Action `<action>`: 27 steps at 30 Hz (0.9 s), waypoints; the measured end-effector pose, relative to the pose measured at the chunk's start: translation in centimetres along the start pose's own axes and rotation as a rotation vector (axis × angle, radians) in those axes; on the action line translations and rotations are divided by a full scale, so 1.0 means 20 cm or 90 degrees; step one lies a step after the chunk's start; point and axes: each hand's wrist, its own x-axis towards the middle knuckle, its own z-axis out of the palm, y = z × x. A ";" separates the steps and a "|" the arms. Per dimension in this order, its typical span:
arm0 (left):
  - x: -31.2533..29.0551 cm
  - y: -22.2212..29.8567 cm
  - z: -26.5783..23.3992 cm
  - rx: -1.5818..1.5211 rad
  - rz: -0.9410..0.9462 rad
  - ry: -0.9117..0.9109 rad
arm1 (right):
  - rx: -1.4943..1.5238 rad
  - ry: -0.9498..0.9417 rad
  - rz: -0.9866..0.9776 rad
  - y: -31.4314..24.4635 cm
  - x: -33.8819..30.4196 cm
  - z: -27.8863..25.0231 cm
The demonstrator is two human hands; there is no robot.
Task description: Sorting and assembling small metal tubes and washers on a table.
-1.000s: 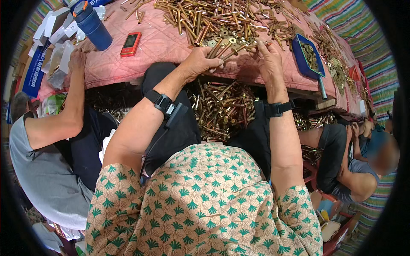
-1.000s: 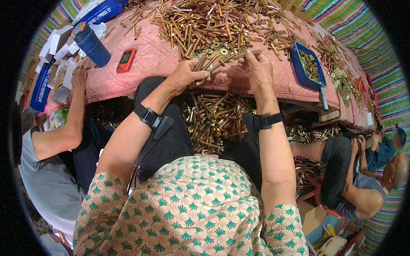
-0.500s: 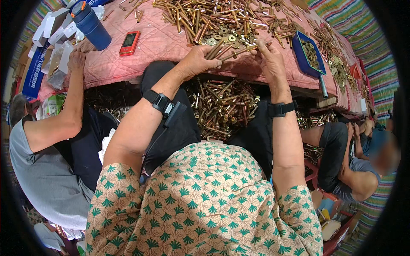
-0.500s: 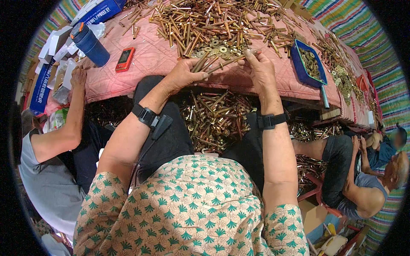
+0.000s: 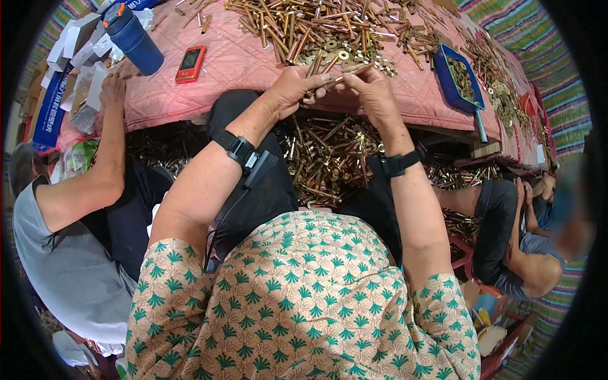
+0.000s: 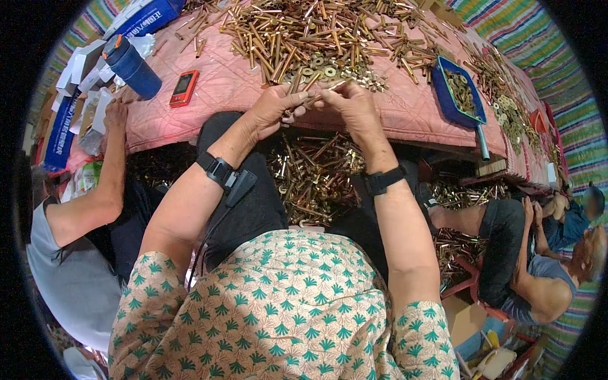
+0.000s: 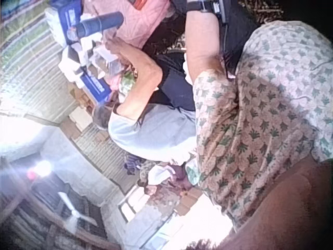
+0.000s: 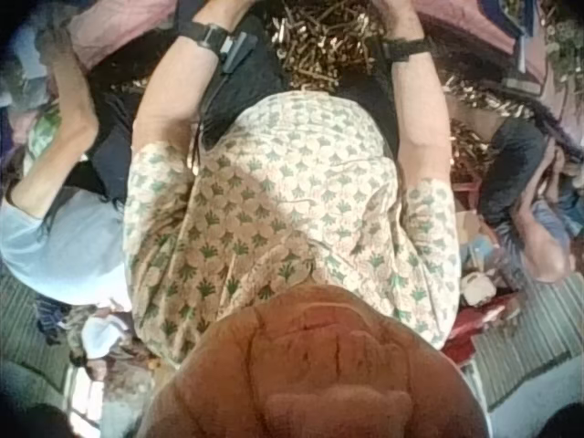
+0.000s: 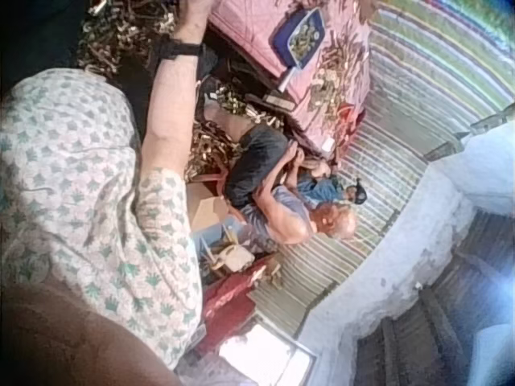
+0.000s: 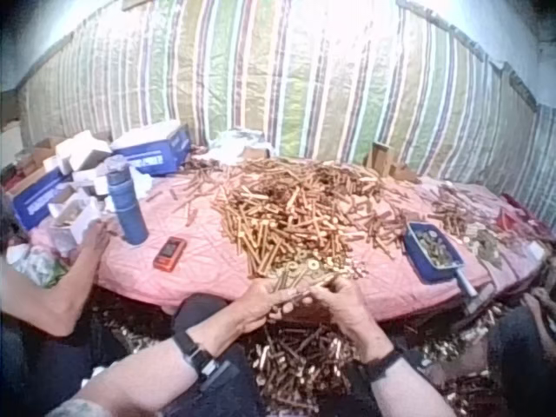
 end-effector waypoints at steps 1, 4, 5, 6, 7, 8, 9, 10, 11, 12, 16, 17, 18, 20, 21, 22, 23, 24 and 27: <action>-0.01 0.03 0.03 -0.021 0.002 0.001 | -0.025 0.003 0.003 0.00 0.00 0.03; -0.02 0.03 0.02 -0.028 0.002 0.009 | -0.074 -0.005 0.023 -0.03 0.01 0.06; -0.02 0.02 0.01 -0.011 0.001 0.016 | -0.078 -0.005 0.039 -0.04 0.02 0.06; -0.02 0.02 0.00 -0.012 0.001 0.017 | -0.082 -0.005 0.056 -0.05 0.04 0.05; -0.01 0.03 -0.01 -0.021 0.006 0.047 | -0.031 0.034 0.040 -0.05 0.07 -0.01; -0.01 0.03 -0.02 -0.030 0.010 0.076 | -0.032 0.032 0.039 -0.01 0.11 -0.10; 0.01 0.03 -0.02 -0.061 0.029 0.091 | -0.273 0.115 -0.090 0.04 0.16 -0.20; 0.01 0.03 -0.03 -0.063 0.029 0.093 | -0.513 0.196 -0.222 0.04 0.17 -0.20; 0.00 0.03 -0.04 -0.083 0.031 0.106 | -0.542 0.186 -0.158 0.03 0.16 -0.22; 0.00 0.03 -0.04 -0.102 0.033 0.118 | -0.542 0.183 -0.158 0.05 0.18 -0.21; 0.00 0.03 -0.04 -0.112 0.032 0.114 | -0.724 0.136 -0.241 0.11 0.24 -0.20; 0.00 0.03 -0.03 -0.107 0.029 0.126 | -0.758 0.134 -0.261 0.12 0.25 -0.18; 0.00 0.04 -0.02 -0.102 0.026 0.138 | -0.757 0.133 -0.261 0.13 0.25 -0.17; -0.01 0.04 -0.04 -0.102 0.023 0.124 | -0.757 0.144 -0.263 0.13 0.24 -0.15; -0.01 0.04 -0.05 -0.101 0.020 0.107 | -0.756 0.143 -0.262 0.12 0.24 -0.14; 0.00 0.04 -0.05 -0.103 0.019 0.107 | -0.736 0.132 -0.256 0.12 0.24 -0.14; 0.00 0.04 -0.05 -0.098 0.021 0.109 | -0.715 0.120 -0.250 0.12 0.24 -0.14; 0.00 0.04 -0.05 -0.093 0.023 0.110 | -0.717 0.120 -0.248 0.12 0.24 -0.14; 0.01 0.04 -0.05 -0.094 0.017 0.100 | -0.720 0.084 -0.227 0.11 0.23 -0.13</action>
